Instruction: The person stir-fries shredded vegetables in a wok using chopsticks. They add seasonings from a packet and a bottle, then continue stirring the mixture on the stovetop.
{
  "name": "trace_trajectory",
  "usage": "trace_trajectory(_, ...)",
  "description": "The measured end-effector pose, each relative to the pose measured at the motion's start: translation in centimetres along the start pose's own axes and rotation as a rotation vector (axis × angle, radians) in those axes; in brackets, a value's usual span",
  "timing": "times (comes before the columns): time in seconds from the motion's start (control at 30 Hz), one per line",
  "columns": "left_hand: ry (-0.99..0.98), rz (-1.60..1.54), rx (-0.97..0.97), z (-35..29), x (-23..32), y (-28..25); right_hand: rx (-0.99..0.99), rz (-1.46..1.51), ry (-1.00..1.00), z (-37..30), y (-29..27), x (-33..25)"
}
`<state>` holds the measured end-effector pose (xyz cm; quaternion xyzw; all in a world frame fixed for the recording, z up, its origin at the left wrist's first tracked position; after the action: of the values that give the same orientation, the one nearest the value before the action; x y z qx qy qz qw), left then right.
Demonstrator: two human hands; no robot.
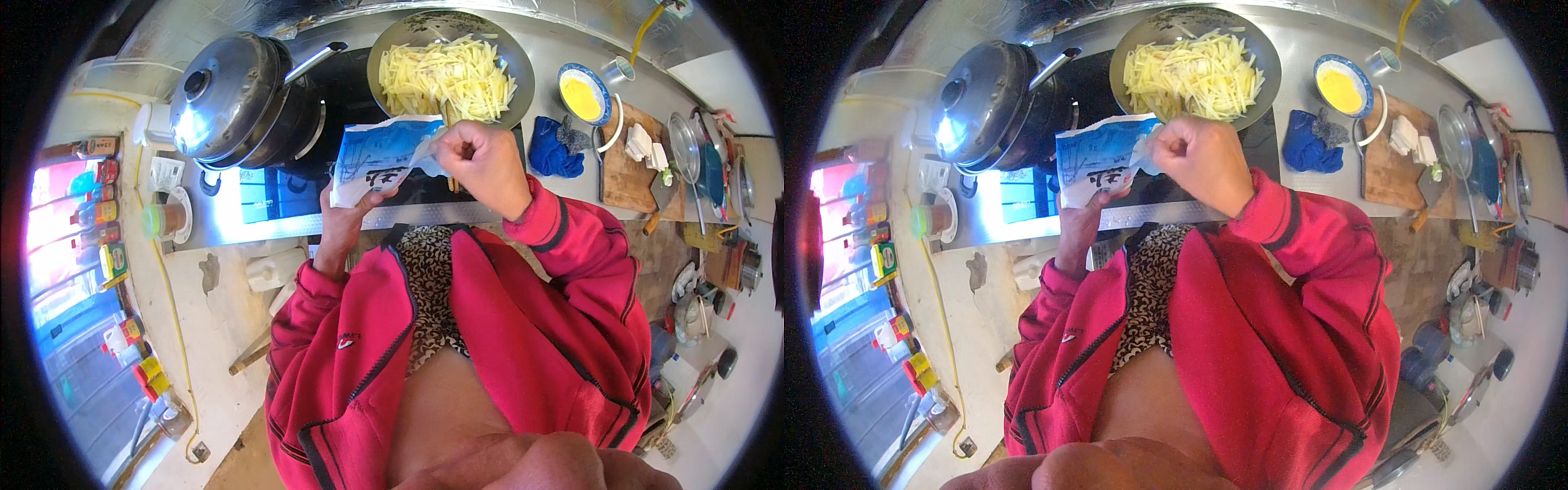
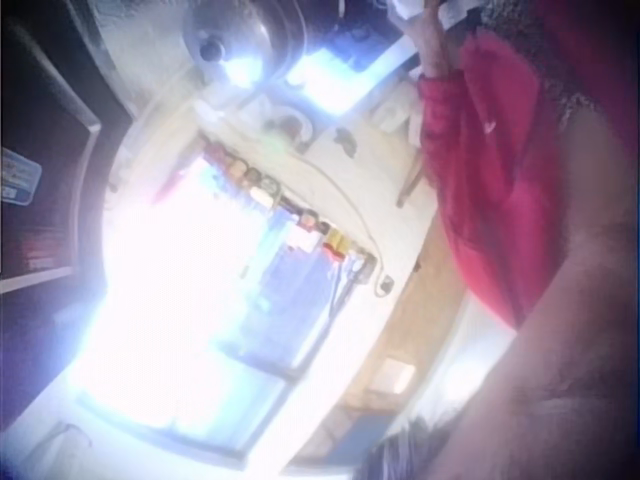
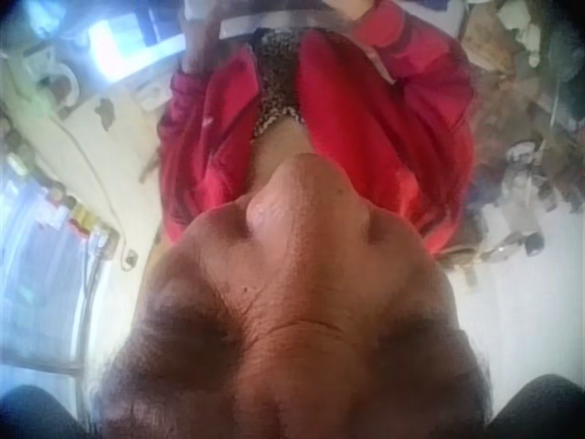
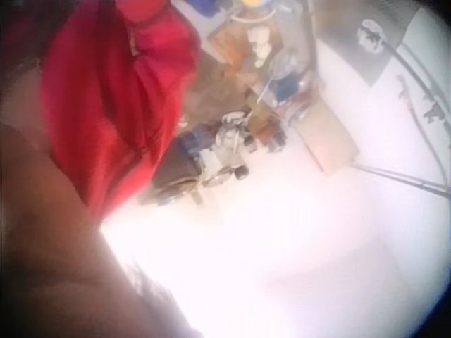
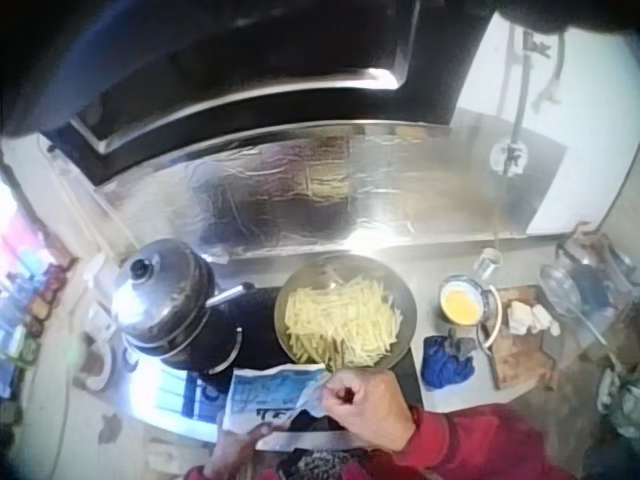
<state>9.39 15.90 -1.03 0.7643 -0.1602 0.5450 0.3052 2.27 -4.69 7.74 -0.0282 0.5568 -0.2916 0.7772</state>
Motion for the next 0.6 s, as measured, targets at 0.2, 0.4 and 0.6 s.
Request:
trace_trajectory(0.2,-0.049,-0.029,0.043,0.8,-0.6,-0.3,0.094,0.238,0.250,0.6,-2.2,3.1)
trace_trajectory(0.4,-0.043,-0.109,0.046,1.4,-1.1,-0.3,0.183,0.225,0.300,1.4,-5.1,2.7)
trace_trajectory(0.6,-0.038,-0.134,0.004,1.9,-1.2,0.3,0.178,0.152,0.257,2.1,-6.2,3.1)
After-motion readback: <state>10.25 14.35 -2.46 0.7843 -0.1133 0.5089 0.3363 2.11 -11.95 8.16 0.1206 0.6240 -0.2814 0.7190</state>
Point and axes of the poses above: each hand's wrist, its own z-axis towards the middle knuckle, its own y-axis out of the palm, x = y × z, the point moved 8 cm from there along z, towards the middle knuckle, and after that the axes turned 11 degrees about -y, right-handed, at the moved point
